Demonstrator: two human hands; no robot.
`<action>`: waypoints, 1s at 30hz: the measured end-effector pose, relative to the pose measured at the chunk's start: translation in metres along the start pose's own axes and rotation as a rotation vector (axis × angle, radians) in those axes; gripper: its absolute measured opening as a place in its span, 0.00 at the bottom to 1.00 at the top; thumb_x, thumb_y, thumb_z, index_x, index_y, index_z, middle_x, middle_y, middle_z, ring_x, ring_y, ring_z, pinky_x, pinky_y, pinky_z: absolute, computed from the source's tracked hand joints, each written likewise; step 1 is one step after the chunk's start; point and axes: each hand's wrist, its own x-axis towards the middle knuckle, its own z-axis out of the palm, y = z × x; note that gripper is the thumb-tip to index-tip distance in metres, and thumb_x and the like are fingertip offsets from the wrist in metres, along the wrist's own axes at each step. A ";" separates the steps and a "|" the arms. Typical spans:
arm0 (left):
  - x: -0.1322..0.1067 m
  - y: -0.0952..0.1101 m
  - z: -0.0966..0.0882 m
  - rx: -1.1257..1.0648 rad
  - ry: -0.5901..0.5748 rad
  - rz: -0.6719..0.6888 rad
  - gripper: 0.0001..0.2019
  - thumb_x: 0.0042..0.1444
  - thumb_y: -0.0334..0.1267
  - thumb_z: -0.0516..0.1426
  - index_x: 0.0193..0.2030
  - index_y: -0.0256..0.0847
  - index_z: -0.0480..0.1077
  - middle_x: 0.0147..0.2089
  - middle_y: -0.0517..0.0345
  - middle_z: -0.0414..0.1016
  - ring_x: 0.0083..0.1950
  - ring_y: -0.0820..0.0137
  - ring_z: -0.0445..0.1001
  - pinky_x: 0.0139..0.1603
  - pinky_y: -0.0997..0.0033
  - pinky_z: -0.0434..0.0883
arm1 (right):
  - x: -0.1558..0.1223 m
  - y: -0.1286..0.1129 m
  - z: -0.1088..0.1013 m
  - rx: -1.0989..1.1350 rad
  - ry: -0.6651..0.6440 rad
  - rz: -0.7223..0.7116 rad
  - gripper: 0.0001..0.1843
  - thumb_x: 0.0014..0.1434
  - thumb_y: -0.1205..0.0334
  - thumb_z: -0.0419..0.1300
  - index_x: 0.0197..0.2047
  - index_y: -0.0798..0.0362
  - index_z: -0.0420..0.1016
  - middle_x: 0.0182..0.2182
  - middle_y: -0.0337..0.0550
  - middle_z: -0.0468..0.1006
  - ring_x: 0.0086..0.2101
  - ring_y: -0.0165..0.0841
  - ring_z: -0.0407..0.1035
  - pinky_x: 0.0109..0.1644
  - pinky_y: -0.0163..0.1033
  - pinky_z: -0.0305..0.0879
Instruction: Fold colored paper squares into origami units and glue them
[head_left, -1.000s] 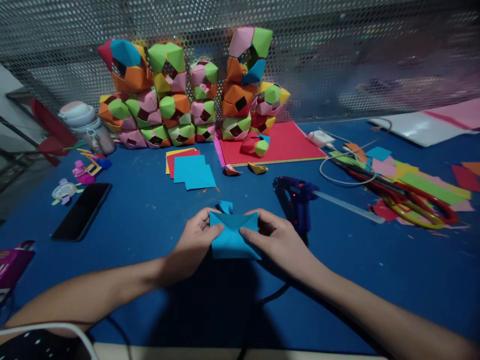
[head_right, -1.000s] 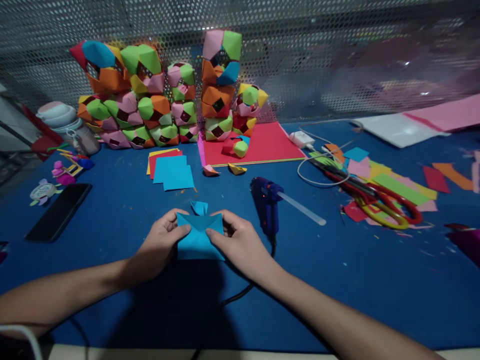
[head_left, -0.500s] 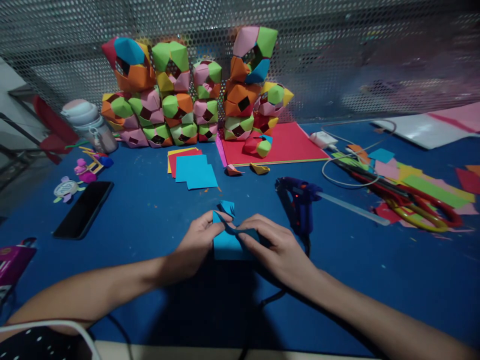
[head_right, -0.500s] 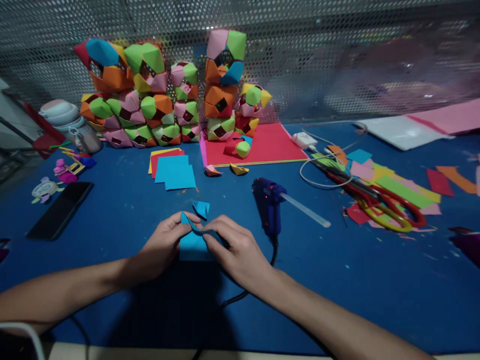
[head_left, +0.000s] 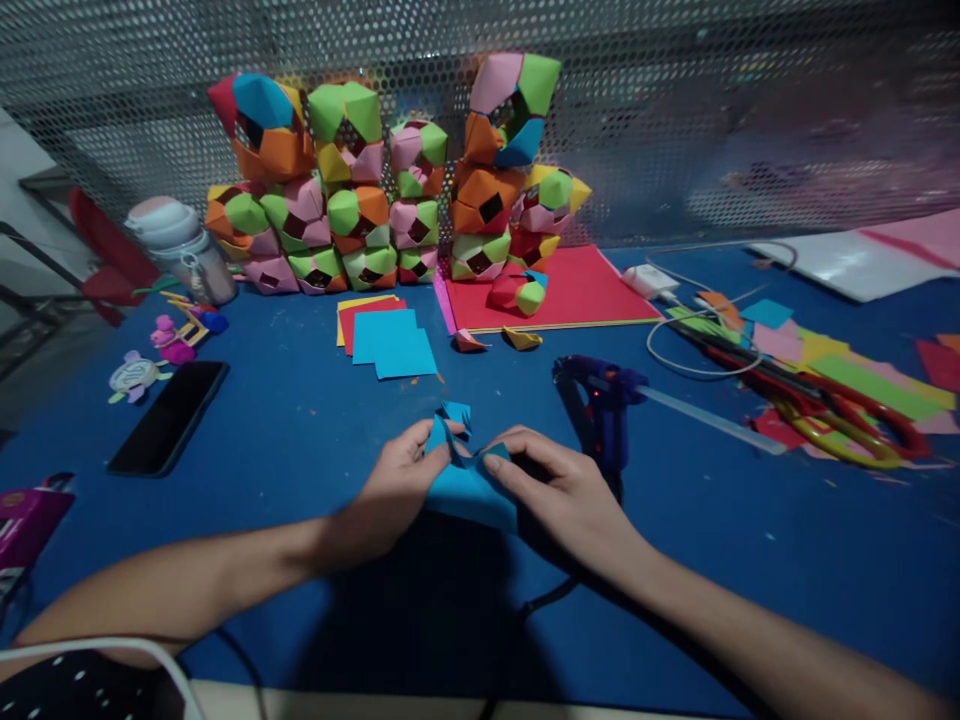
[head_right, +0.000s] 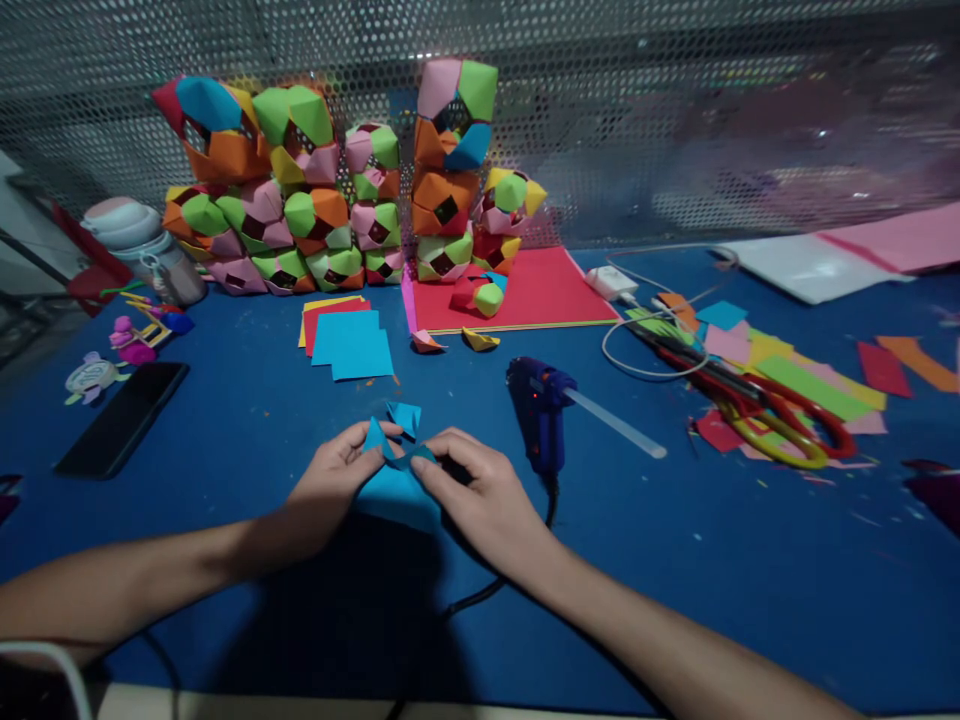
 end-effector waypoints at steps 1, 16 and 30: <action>-0.002 0.002 0.000 0.055 0.001 0.017 0.12 0.53 0.42 0.55 0.43 0.39 0.68 0.37 0.57 0.71 0.33 0.74 0.67 0.34 0.75 0.63 | 0.000 0.000 0.000 0.016 -0.003 0.032 0.10 0.58 0.57 0.54 0.29 0.53 0.72 0.28 0.39 0.72 0.29 0.29 0.64 0.32 0.34 0.60; -0.014 0.013 0.001 0.348 -0.108 0.140 0.10 0.55 0.40 0.52 0.28 0.38 0.69 0.27 0.59 0.64 0.29 0.74 0.59 0.29 0.76 0.57 | 0.001 -0.003 0.001 0.175 -0.002 0.197 0.11 0.51 0.55 0.60 0.27 0.54 0.69 0.19 0.34 0.64 0.22 0.26 0.58 0.24 0.31 0.56; -0.012 0.009 0.001 0.235 -0.083 0.029 0.10 0.53 0.42 0.54 0.32 0.37 0.68 0.30 0.61 0.67 0.30 0.75 0.61 0.30 0.77 0.58 | 0.000 -0.016 -0.004 0.055 -0.077 0.104 0.09 0.53 0.56 0.58 0.32 0.53 0.70 0.25 0.37 0.67 0.26 0.29 0.61 0.28 0.33 0.58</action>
